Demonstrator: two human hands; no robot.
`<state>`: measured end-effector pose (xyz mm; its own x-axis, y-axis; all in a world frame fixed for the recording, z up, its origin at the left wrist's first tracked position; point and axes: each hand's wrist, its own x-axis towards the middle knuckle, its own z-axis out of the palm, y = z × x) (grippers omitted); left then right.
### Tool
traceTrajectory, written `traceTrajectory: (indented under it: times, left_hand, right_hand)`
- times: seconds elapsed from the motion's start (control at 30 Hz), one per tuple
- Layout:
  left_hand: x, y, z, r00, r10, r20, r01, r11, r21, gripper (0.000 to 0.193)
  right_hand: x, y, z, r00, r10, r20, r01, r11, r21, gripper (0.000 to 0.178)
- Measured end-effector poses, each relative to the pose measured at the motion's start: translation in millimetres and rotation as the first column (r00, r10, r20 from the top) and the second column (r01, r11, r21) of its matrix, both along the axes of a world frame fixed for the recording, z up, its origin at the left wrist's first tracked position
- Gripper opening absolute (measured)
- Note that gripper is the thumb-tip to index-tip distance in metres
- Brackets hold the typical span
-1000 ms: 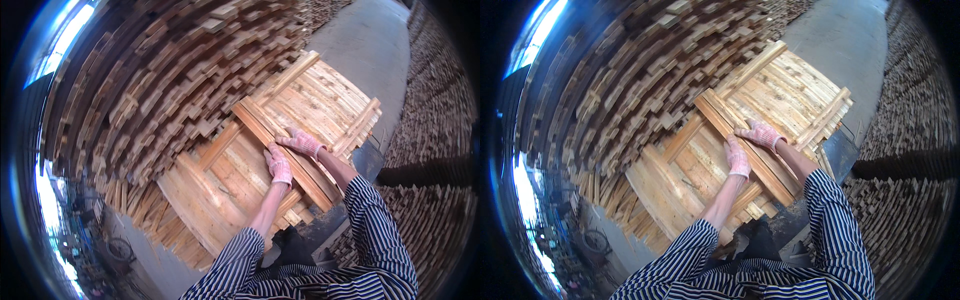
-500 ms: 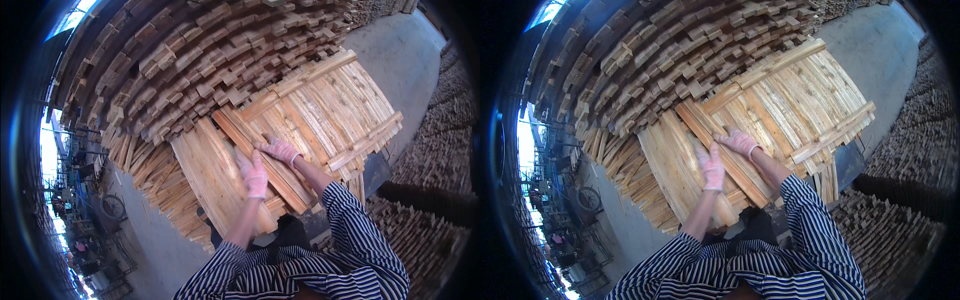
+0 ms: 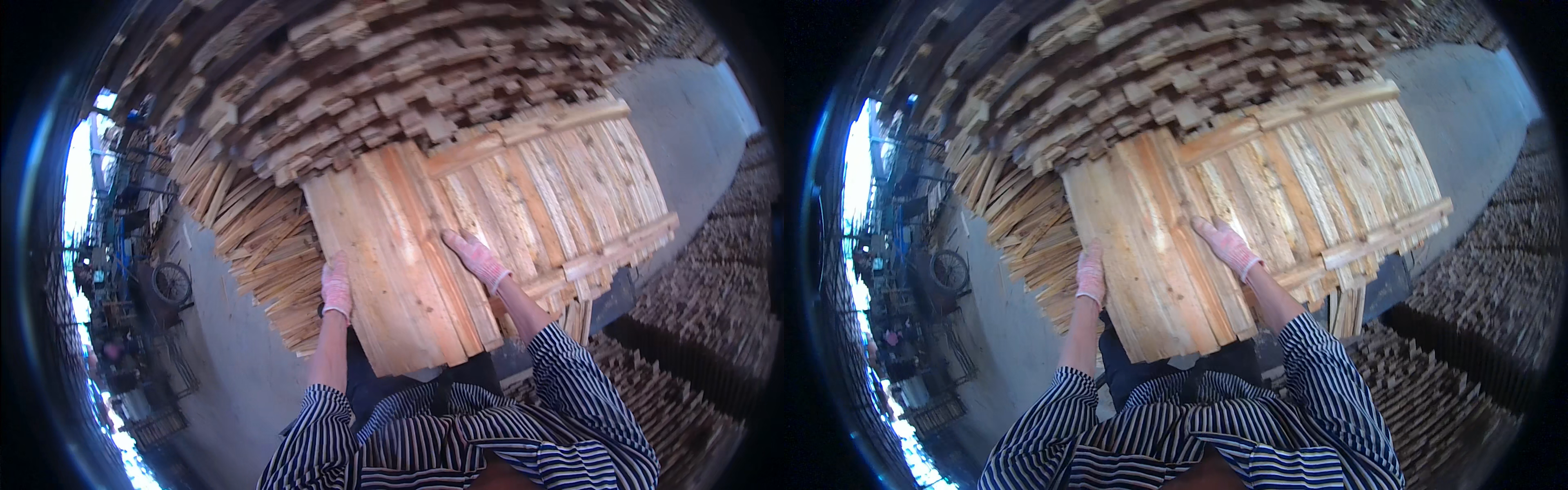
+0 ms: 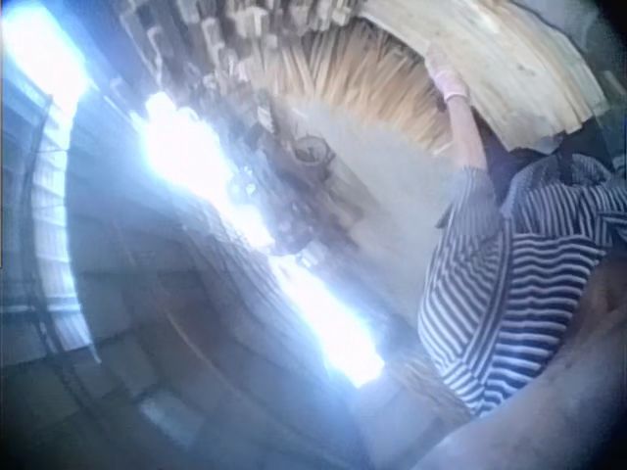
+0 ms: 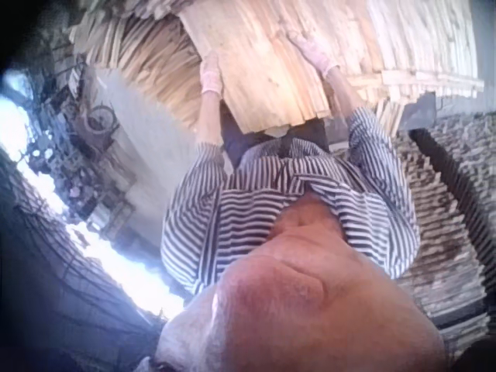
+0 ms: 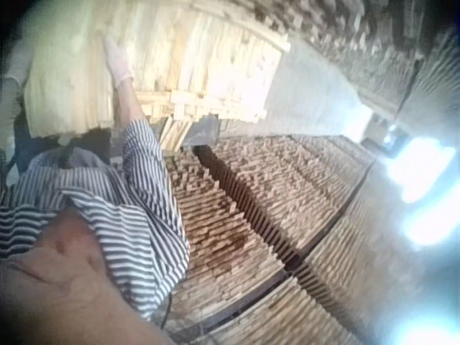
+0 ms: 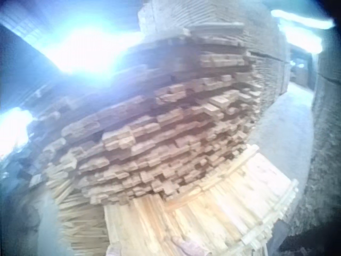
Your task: The person repeatedly picks up small bundles of wooden planks from a metal rack and places them onto a growing stack on the floor. The worker wears pink gloves and handles the wood by hand, moving between the rack and the stack in a continuous loop.
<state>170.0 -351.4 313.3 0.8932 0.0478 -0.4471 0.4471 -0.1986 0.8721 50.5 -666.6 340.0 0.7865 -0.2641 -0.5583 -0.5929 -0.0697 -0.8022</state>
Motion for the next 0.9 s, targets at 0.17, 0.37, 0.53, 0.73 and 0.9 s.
traceTrajectory:
  times: [0.17,0.37,0.53,0.73,0.9]
  left_hand:
    - [1.6,23.8,-27.9,0.994,-0.022,0.104,-0.003,0.972,0.236,0.044]
    - [4.3,6.0,-23.2,0.997,-0.070,-0.023,0.071,0.838,0.542,0.064]
    - [0.1,43.4,-61.9,0.986,-0.158,0.046,0.142,0.959,0.246,0.062]
    - [71.1,174.2,-119.6,0.841,-0.115,-0.528,-0.301,0.712,-0.634,0.073]
    - [147.9,305.0,-189.5,0.786,0.307,-0.536,-0.528,0.785,-0.323,0.048]
  right_hand:
    - [8.7,16.0,22.5,0.993,0.086,-0.079,-0.102,0.966,-0.236,0.098]
    - [90.6,110.9,83.4,0.866,0.232,0.444,0.076,0.814,-0.575,0.070]
    - [223.0,275.0,107.1,0.807,0.353,0.473,-0.319,0.935,-0.155,0.072]
    - [356.8,372.8,-74.0,0.943,0.307,-0.126,-0.331,0.905,-0.268,0.090]
    - [441.7,335.4,-203.5,0.909,0.277,-0.313,-0.413,0.484,-0.771,0.082]
